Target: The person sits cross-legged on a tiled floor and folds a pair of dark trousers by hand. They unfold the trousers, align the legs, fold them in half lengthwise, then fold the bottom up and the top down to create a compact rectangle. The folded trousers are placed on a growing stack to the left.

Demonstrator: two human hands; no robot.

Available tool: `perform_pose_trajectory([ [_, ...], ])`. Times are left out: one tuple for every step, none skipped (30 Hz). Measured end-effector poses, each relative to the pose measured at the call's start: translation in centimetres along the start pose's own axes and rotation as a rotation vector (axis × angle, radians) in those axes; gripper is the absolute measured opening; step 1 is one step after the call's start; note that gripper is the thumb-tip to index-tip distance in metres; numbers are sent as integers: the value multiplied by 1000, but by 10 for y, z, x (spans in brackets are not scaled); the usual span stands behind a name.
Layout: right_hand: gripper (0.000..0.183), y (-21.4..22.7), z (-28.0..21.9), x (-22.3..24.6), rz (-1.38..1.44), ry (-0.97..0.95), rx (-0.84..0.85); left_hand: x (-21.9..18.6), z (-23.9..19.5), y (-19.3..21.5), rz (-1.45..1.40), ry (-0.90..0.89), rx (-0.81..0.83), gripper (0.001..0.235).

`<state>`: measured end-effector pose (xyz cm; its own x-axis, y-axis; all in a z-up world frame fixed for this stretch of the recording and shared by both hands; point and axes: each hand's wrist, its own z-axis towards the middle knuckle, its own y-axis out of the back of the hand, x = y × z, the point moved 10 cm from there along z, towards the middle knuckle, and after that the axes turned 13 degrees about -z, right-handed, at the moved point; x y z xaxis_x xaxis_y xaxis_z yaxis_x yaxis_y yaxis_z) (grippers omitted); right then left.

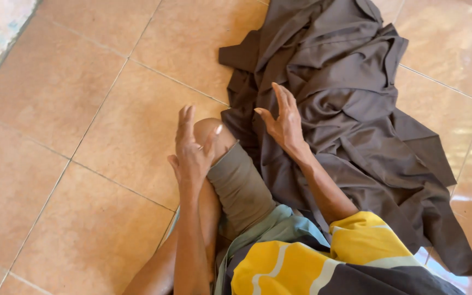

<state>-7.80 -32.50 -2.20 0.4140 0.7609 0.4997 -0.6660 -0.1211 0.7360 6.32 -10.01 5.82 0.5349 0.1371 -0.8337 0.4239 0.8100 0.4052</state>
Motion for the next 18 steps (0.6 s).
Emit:
perform_pose_trajectory([
  [75, 11, -2, -17, -10, -15, -11, -3, 8, -23, -9, -9, 17, 68],
  [77, 24, -5, -35, -82, -49, -38, -13, 16, -48, -62, -94, 58, 68],
  [80, 37, -7, -52, -155, -80, -64, -24, 22, -72, -118, -180, 97, 67],
  [80, 47, -13, -69, -166, -92, -75, -22, 23, -95, -129, -189, 110, 67],
  [90, 54, -19, -90, -270, -159, -54, -14, 23, -127, -197, -135, 223, 68],
  [101, 61, -25, -112, -372, -227, -33, -7, 21, -159, -264, -81, 336, 69],
  [101, 77, -27, -109, -379, -236, -39, -10, 20, -177, -269, -86, 346, 69],
  [117, 82, -32, -120, -412, -356, 84, -13, 15, -200, -266, -75, 418, 69],
  [133, 88, -40, -129, -442, -475, 212, -15, 9, -222, -261, -61, 488, 70],
  [133, 90, -46, -135, -446, -484, 208, -14, 3, -237, -265, -63, 497, 70],
  [140, 86, -55, -145, -421, -541, 284, -6, -7, -260, -241, -7, 584, 74],
  [146, 82, -66, -156, -394, -597, 360, 1, -18, -282, -215, 50, 671, 77],
  [146, 78, -73, -166, -396, -606, 356, 13, -28, -297, -217, 46, 680, 77],
  [142, 70, -82, -177, -428, -609, 407, 33, -46, -319, -168, 122, 778, 81],
  [137, 61, -91, -186, -459, -611, 462, 54, -65, -338, -116, 202, 874, 85],
  [137, 48, -100, -200, -459, -620, 460, 49, -66, -336, -115, 200, 882, 85],
  [130, 41, -106, -210, -534, -583, 410, 48, -70, -334, -94, 244, 900, 88],
  [124, 34, -113, -218, -609, -546, 360, 47, -75, -332, -73, 289, 917, 91],
])
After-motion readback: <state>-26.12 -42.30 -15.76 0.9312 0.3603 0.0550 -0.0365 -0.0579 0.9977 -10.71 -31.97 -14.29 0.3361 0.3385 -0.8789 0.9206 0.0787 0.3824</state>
